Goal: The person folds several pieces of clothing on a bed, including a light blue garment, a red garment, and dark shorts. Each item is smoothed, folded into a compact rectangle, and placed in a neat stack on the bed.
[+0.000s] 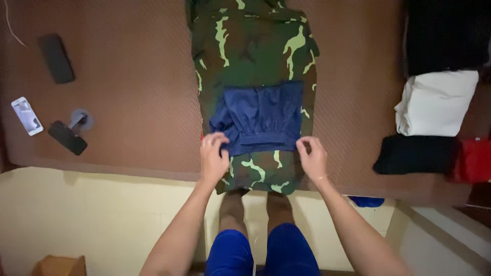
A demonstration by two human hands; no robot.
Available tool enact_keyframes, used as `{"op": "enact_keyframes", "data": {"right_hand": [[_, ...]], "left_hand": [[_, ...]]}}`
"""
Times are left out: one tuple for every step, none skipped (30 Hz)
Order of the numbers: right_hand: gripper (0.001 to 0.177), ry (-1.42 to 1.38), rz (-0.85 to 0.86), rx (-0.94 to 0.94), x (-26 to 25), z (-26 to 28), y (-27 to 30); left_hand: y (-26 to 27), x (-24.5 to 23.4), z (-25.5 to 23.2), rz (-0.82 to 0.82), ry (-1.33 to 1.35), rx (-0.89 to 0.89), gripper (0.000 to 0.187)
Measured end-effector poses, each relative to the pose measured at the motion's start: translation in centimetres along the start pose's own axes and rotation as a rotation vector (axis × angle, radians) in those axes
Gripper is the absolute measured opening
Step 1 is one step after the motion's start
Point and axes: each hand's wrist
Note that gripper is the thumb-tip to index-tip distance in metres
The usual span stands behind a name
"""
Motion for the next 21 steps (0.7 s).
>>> {"op": "enact_keyframes", "data": {"right_hand": [[0.023, -0.105, 0.013, 0.153, 0.5, 0.6, -0.8], [0.027, -0.21, 0.027, 0.307, 1.1, 1.3, -1.6], [0.032, -0.237, 0.042, 0.375, 1.7, 1.9, -2.5], [0.036, -0.263, 0.057, 0.444, 2.2, 2.5, -3.6], [0.041, -0.289, 0.073, 0.515, 2.8, 3.0, -4.4], [0.046, -0.277, 0.059, 0.504, 3.5, 3.4, -4.9], [0.052, -0.267, 0.044, 0.489, 4.3, 3.8, -5.6], [0.058, -0.257, 0.03, 0.475, 4.8, 4.0, -6.1], [0.056, -0.331, 0.067, 0.473, 5.1, 4.1, -6.7], [0.054, -0.406, 0.104, 0.47, 5.5, 4.2, -7.3], [0.053, -0.481, 0.142, 0.469, 5.6, 4.2, -7.5], [0.048, -0.536, 0.168, 0.499, 5.6, 4.0, -7.6], [0.044, -0.591, 0.194, 0.528, 5.5, 3.8, -7.7], [0.04, -0.645, 0.22, 0.557, 5.3, 3.6, -7.7], [0.038, -0.625, 0.225, 0.56, 5.2, 3.4, -7.8], [0.036, -0.605, 0.23, 0.563, 5.1, 3.2, -7.8], [0.034, -0.583, 0.235, 0.568, 5.0, 3.0, -7.8], [0.034, -0.635, 0.241, 0.541, 5.0, 2.8, -7.8], [0.034, -0.684, 0.247, 0.518, 4.9, 2.5, -7.5], [0.034, -0.732, 0.252, 0.495, 5.0, 2.2, -7.4], [0.035, -0.709, 0.252, 0.488, 5.1, 1.9, -7.2]], "left_hand": [[-1.3, 0.6, 0.2, -0.1, 0.035, -0.047, 0.024], [-2.7, 1.1, 0.6, -0.2, 0.07, -0.094, 0.024], [-4.2, 1.4, 1.1, -0.246, 0.104, -0.16, 0.027], [-5.8, 1.6, 1.9, -0.291, 0.139, -0.227, 0.031], [-7.5, 1.9, 2.7, -0.312, 0.1, -0.199, 0.037], [-9.1, 2.2, 3.5, -0.332, 0.062, -0.17, 0.044], [-10.9, 2.5, 4.3, -0.218, 0.147, -0.277, 0.049], [-12.4, 2.8, 5.0, -0.101, 0.232, -0.381, 0.055], [-13.6, 3.1, 5.5, -0.029, 0.209, -0.393, 0.058], [-14.5, 3.3, 6.0, 0.043, 0.187, -0.404, 0.062], [-15.3, 3.4, 6.5, 0.117, 0.163, -0.415, 0.065], [-16.2, 3.4, 6.9, 0.153, 0.157, -0.379, 0.056], [-17.0, 3.3, 7.3, 0.189, 0.152, -0.343, 0.046], [-17.5, 3.3, 7.5, 0.224, 0.146, -0.307, 0.037], [-17.9, 3.2, 7.7, 0.148, 0.182, -0.271, 0.034], [-18.5, 3.1, 7.8, 0.071, 0.217, -0.236, 0.031], [-18.9, 3.0, 7.8, -0.003, 0.252, -0.201, 0.029], [-19.3, 2.9, 7.8, -0.01, 0.269, -0.241, 0.027], [-19.5, 2.9, 7.6, -0.013, 0.288, -0.285, 0.025], [-19.6, 2.8, 7.3, -0.016, 0.307, -0.329, 0.024], [-19.4, 2.7, 6.9, -0.059, 0.328, -0.374, 0.024]]}}
Point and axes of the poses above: each hand's wrist, its own y-axis away from the middle knuckle, its own x-axis out of the palm, z = x × y, and after that the axes turned 7 degrees about x, right-handed
